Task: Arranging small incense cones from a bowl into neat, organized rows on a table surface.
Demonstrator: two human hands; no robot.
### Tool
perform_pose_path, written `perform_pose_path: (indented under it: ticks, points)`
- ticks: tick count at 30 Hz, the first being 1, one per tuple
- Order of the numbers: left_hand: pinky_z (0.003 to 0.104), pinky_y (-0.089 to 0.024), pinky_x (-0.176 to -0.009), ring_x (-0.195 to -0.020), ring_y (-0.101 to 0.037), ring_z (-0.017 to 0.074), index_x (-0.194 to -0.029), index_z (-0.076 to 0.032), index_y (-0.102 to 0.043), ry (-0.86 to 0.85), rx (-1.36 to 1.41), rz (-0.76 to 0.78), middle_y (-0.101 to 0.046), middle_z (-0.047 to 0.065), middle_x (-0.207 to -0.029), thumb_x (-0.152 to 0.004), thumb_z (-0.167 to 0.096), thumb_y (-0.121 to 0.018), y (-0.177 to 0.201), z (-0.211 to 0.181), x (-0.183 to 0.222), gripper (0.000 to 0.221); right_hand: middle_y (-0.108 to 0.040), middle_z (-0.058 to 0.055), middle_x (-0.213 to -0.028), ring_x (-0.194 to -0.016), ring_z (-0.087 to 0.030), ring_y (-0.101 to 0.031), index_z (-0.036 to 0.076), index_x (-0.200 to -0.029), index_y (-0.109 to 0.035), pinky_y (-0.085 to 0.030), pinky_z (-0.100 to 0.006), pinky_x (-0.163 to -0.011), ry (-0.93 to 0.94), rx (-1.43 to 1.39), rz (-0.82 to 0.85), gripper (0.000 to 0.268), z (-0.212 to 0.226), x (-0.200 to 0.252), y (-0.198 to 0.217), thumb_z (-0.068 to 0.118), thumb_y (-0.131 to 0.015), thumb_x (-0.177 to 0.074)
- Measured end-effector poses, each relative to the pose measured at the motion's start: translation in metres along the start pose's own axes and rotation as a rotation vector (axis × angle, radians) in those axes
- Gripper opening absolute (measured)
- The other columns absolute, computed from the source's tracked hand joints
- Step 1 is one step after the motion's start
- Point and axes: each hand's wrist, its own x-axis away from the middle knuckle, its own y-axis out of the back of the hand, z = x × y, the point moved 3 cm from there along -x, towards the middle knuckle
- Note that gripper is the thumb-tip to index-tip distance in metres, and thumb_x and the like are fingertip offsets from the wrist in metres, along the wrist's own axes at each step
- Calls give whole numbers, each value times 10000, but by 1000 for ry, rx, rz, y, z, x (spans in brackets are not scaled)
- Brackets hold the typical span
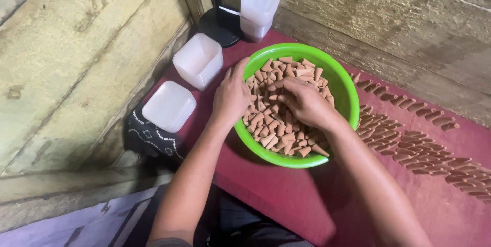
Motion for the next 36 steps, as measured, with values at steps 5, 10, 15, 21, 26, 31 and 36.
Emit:
perform_pose_path:
  ticks: [5, 10, 15, 21, 26, 31, 36]
  points:
    - [633, -576, -881, -1116, -651, 481, -1503, -192, -448, 21, 16, 13, -590, 178, -1248, -932, -3, -441, 1, 1, -1, 601, -643, -74, -1142, -1084, -334, -629, 147, -1170, -692, -529, -467, -862, 124, 309, -189, 242, -33, 4, -1, 91, -673, -935]
    - [639, -527, -981, -1219, -598, 493, -1520, -207, -418, 70, 76, 84, -557, 204, -1357, -943, -11, -404, 9, -6, -3, 609, -612, -115, -1203, -1212, -378, -567, 142, -1110, -681, -501, -503, -913, 277, 398, -30, 236, 33, 4, -13, 302, -666, -937]
    - [602, -462, -1082, -1341, -525, 448, -1530, -266, -380, 103, 131, 150, -504, 175, -1462, -986, -30, -359, 13, -8, -3, 593, -218, -69, -1712, -1582, -350, -107, 279, -1579, -378, -93, -547, -1266, -101, 579, 791, 545, 81, -2, -8, 420, -441, -1056]
    - [600, -492, -1043, -1316, -549, 431, -1509, -299, -391, 147, 98, 160, -493, 131, -1492, -990, -59, -353, 12, -8, -4, 574, -359, -49, -1625, -1511, -320, -306, 357, -1548, -392, -303, -554, -1133, 130, 857, 380, 576, -19, 12, 0, 463, -504, -992]
    - [622, -491, -1036, -1306, -553, 452, -1509, -298, -388, 156, 83, 170, -495, 145, -1492, -988, -56, -358, 14, -12, -3, 575, -411, -65, -1594, -1493, -350, -341, 314, -1483, -491, -364, -558, -1050, 169, 760, 218, 505, -27, 13, 8, 368, -509, -981]
    - [628, -497, -1024, -1296, -555, 467, -1506, -288, -388, 165, 82, 181, -504, 155, -1469, -986, -53, -350, 15, -13, -1, 572, -414, -108, -1589, -1500, -378, -348, 312, -1466, -545, -454, -585, -1003, 23, 722, 169, 466, -45, 17, 19, 394, -510, -1009]
    - [630, -502, -1017, -1284, -564, 461, -1506, -311, -383, 185, 74, 192, -507, 141, -1463, -990, -62, -354, 15, -13, -4, 573, -492, -159, -1490, -1318, -461, -544, 222, -1399, -591, -530, -633, -854, 81, 513, -2, 420, -38, 37, 54, 356, -581, -1002]
